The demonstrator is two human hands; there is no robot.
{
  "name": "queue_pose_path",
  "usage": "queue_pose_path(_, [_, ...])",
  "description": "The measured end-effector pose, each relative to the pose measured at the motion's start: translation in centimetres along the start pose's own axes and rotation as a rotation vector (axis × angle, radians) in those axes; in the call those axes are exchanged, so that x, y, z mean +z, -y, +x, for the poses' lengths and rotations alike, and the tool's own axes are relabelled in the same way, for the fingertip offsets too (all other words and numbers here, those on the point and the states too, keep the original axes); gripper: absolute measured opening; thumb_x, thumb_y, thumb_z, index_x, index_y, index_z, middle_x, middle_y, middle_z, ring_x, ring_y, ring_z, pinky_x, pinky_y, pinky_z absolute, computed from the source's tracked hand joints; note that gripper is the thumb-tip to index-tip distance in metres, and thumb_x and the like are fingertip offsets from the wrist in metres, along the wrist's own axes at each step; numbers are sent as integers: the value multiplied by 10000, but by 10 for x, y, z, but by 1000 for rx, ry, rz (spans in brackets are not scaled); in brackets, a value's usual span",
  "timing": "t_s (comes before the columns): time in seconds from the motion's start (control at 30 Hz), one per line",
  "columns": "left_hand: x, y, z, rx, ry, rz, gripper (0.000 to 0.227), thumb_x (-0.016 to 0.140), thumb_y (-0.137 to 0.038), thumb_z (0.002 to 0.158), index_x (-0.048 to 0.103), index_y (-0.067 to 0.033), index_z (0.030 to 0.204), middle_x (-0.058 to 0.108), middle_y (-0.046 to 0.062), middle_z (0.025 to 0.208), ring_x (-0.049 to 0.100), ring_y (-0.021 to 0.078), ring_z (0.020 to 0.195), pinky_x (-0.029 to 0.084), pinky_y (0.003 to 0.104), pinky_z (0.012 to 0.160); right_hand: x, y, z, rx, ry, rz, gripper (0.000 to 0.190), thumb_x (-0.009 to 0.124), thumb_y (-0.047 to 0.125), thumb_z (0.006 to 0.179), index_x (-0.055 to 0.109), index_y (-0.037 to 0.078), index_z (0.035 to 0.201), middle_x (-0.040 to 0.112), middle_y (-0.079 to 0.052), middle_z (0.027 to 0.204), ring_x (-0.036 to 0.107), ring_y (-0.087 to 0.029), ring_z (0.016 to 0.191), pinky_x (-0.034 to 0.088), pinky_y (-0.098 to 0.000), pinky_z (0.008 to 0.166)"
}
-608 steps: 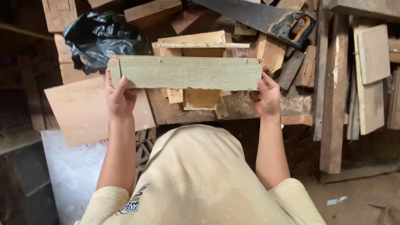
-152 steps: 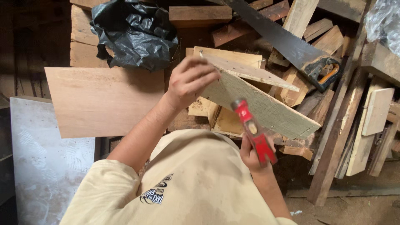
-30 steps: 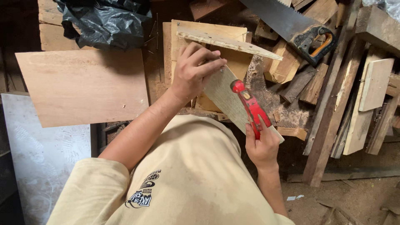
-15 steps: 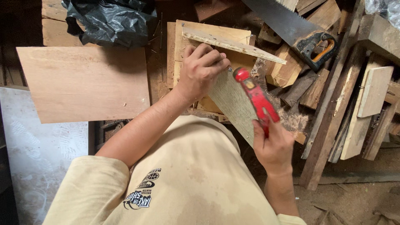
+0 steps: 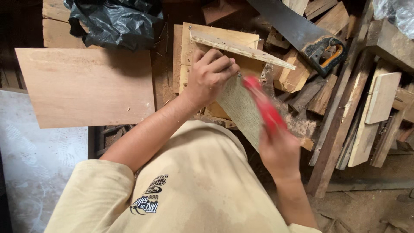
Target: The person assembles a small wooden box by hammering nails into wooden panels and attaching them to a base. They use a hammer to drive nails, position panels, and secure the structure piece by piece.
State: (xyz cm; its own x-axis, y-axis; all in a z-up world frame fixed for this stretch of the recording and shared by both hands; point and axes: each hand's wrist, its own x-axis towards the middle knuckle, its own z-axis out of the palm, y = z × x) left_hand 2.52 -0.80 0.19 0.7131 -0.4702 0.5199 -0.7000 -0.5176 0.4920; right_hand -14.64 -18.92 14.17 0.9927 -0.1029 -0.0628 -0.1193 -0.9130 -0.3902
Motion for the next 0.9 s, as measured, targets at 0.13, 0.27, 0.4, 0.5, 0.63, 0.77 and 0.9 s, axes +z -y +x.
queue_pose_path(0.13, [4, -5, -5, 21, -52, 53, 51, 788, -203, 972, 781, -235, 1011, 689, -67, 1020, 609, 138, 985, 442, 350, 855, 8, -19, -15, -10, -108, 46, 254, 687, 245, 1069, 674, 29, 1201, 730, -121, 908, 728, -308, 763, 564, -404, 710])
queue_pose_path(0.27, [-6, -3, -8, -41, -64, -136, 189, 787, -224, 964, 733, -163, 1135, 688, 9, 1167, 630, 185, 1048, 502, 371, 910, 11, -43, -22, 221, -205, 83, 444, 791, 331, 966, 660, -5, 1224, 706, -137, 933, 709, -272, 762, 552, -386, 741])
queue_pose_path(0.4, [-14, -12, -28, -168, -97, -217, 414, 780, -313, 951, 649, -134, 1301, 623, 127, 1225, 614, 228, 1099, 566, 346, 922, 24, -70, -38, 325, -91, 143, 552, 865, 390, 864, 677, -5, 1201, 759, -141, 1060, 728, -238, 882, 556, -394, 824])
queue_pose_path(0.5, [-12, -8, -29, -323, -1, -270, 496, 797, -390, 949, 596, -75, 1276, 637, 161, 1110, 624, 209, 989, 584, 320, 812, 47, -85, -39, 437, -39, 107, 562, 906, 401, 805, 679, -14, 1109, 731, -145, 940, 714, -256, 844, 560, -392, 820])
queue_pose_path(0.63, [-22, -6, -37, -525, 125, -464, 453, 769, -410, 994, 599, -45, 1200, 710, 68, 899, 696, 130, 782, 596, 319, 653, 56, -90, -41, 402, -108, 132, 600, 936, 422, 789, 667, -27, 1082, 729, -143, 964, 707, -269, 848, 568, -398, 816])
queue_pose_path(0.77, [-42, -4, -43, -693, 71, -693, 347, 733, -412, 971, 705, -76, 1050, 711, 0, 771, 692, 98, 644, 565, 285, 554, 27, -73, -17, 406, -61, 66, 544, 911, 431, 838, 673, 26, 1112, 713, -80, 903, 672, -230, 781, 576, -408, 776])
queue_pose_path(0.9, [-49, 9, -46, -770, 54, -793, 380, 657, -417, 1015, 761, -57, 950, 671, 2, 704, 596, 73, 619, 468, 263, 542, -9, -49, 30, 372, -1, 7, 444, 884, 413, 911, 634, 65, 1026, 657, -41, 811, 612, -181, 670, 564, -386, 699])
